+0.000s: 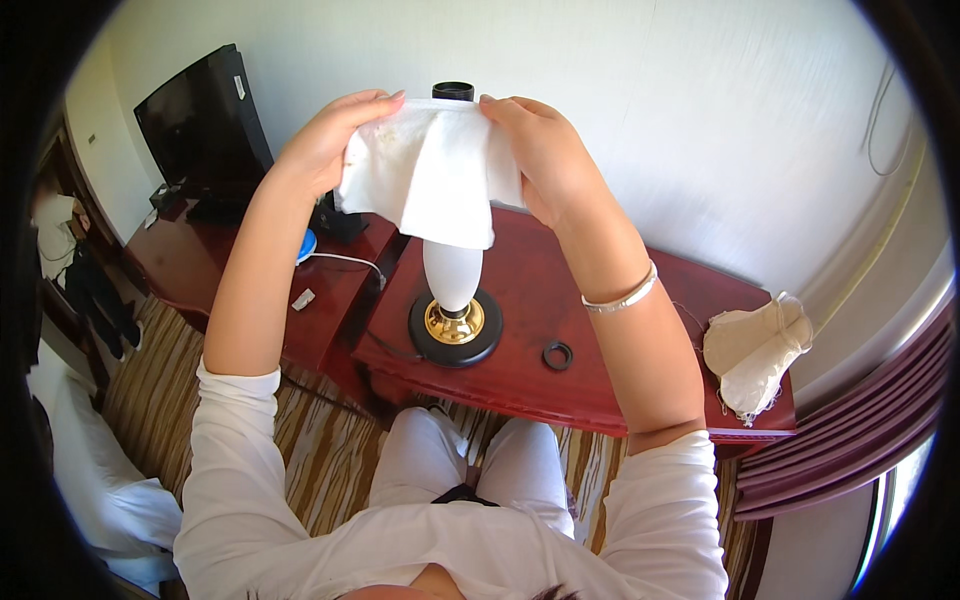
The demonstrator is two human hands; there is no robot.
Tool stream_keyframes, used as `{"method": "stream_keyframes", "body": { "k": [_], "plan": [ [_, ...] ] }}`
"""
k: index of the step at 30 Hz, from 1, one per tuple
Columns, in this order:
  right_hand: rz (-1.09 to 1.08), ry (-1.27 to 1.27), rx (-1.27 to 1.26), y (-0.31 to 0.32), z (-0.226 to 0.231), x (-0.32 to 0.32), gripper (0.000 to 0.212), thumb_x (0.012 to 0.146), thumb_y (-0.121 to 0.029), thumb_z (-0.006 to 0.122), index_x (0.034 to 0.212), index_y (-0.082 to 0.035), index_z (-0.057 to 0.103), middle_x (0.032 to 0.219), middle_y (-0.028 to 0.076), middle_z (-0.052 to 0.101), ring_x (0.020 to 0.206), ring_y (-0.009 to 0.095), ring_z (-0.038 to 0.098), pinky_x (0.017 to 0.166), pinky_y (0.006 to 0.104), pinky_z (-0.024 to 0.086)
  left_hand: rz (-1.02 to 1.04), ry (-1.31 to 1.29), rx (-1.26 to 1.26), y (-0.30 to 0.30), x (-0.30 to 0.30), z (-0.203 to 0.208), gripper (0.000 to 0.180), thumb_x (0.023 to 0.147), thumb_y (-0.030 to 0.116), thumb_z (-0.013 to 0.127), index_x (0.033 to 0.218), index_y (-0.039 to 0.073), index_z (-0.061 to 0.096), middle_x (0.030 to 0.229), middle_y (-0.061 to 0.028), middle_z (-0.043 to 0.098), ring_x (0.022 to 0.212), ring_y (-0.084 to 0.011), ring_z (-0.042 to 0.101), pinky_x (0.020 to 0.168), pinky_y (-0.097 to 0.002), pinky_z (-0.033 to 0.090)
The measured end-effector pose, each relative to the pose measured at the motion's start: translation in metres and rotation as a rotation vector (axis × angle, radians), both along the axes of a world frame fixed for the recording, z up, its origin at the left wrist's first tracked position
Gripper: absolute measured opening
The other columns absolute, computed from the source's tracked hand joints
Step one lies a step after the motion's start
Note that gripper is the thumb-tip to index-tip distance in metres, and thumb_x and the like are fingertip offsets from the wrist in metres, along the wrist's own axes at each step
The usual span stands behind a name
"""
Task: The person sits on the floor and wipes a black lamp ring and the lamp base with a white cloth. They rotate the ring to clean all sides, then wipe the lamp's socket and body before placing the ring on the table.
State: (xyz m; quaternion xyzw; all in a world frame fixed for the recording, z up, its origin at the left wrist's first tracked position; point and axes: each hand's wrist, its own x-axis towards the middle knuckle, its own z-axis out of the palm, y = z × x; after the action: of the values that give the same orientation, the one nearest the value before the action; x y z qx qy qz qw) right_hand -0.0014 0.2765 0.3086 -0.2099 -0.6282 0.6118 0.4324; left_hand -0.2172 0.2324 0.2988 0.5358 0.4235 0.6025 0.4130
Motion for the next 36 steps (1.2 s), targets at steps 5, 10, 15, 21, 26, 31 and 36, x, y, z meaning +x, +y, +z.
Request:
{"method": "stream_keyframes", "body": {
  "k": [5,10,15,21,26,31,36],
  "plan": [
    [0.046,0.057,-0.103,0.020,0.000,-0.008,0.035,0.092,-0.018,0.048,0.109,0.012,0.050,0.102,0.018,0.057,0.092,0.024,0.057,0.084,0.0354,0.046,0.039,-0.152,0.039,0.020,0.003,0.000,0.017,0.083,0.019,0.064,0.081,0.004,0.056,0.086,-0.0075,0.062,0.080,-0.0167,0.062,0.072,-0.0316,0.050],
    [0.065,0.086,-0.150,0.047,-0.005,-0.005,0.034,0.092,-0.018,0.047,0.108,0.012,0.049,0.099,0.018,0.057,0.087,0.022,0.058,0.078,0.0339,0.048,0.057,-0.207,-0.039,0.021,0.022,0.005,0.018,0.081,0.019,0.065,0.076,0.005,0.055,0.083,-0.0067,0.060,0.079,-0.0167,0.059,0.071,-0.0310,0.048],
    [0.034,0.036,-0.046,0.045,-0.003,-0.008,0.035,0.093,-0.020,0.047,0.106,0.012,0.050,0.094,0.016,0.056,0.082,0.021,0.057,0.073,0.0328,0.049,0.218,0.011,0.037,0.031,0.018,0.003,0.018,0.083,0.021,0.063,0.078,0.005,0.055,0.082,-0.0056,0.059,0.078,-0.0149,0.053,0.071,-0.0287,0.042],
    [-0.149,-0.237,0.184,0.036,0.001,-0.015,0.041,0.092,-0.034,0.050,0.101,0.005,0.054,0.088,0.012,0.056,0.078,0.020,0.053,0.069,0.0325,0.046,0.244,0.000,0.020,0.037,0.013,0.002,0.017,0.088,0.020,0.058,0.081,0.006,0.053,0.084,-0.0039,0.058,0.082,-0.0128,0.052,0.073,-0.0286,0.042],
    [-0.190,-0.241,0.223,0.057,-0.001,-0.014,0.034,0.092,-0.032,0.051,0.093,0.002,0.053,0.080,0.009,0.054,0.072,0.017,0.051,0.063,0.0315,0.045,0.214,0.000,0.013,0.026,0.024,0.002,0.024,0.089,0.027,0.058,0.080,0.006,0.052,0.083,-0.0035,0.057,0.080,-0.0123,0.052,0.073,-0.0286,0.042],
    [-0.231,-0.212,0.284,0.056,-0.003,-0.016,0.032,0.091,-0.031,0.053,0.087,0.001,0.054,0.075,0.007,0.053,0.069,0.014,0.048,0.060,0.0284,0.043,0.284,0.219,0.031,0.036,0.017,0.000,0.023,0.089,0.029,0.058,0.085,0.007,0.053,0.086,-0.0030,0.058,0.082,-0.0121,0.055,0.075,-0.0279,0.043],
    [-0.312,-0.336,0.511,0.042,-0.005,-0.016,0.034,0.090,-0.033,0.054,0.083,0.000,0.054,0.071,0.005,0.052,0.067,0.012,0.046,0.061,0.0273,0.042,0.239,0.044,0.046,0.049,0.008,-0.005,0.028,0.089,0.032,0.058,0.077,0.008,0.052,0.081,-0.0042,0.057,0.081,-0.0142,0.054,0.078,-0.0298,0.041]
  ]
}}
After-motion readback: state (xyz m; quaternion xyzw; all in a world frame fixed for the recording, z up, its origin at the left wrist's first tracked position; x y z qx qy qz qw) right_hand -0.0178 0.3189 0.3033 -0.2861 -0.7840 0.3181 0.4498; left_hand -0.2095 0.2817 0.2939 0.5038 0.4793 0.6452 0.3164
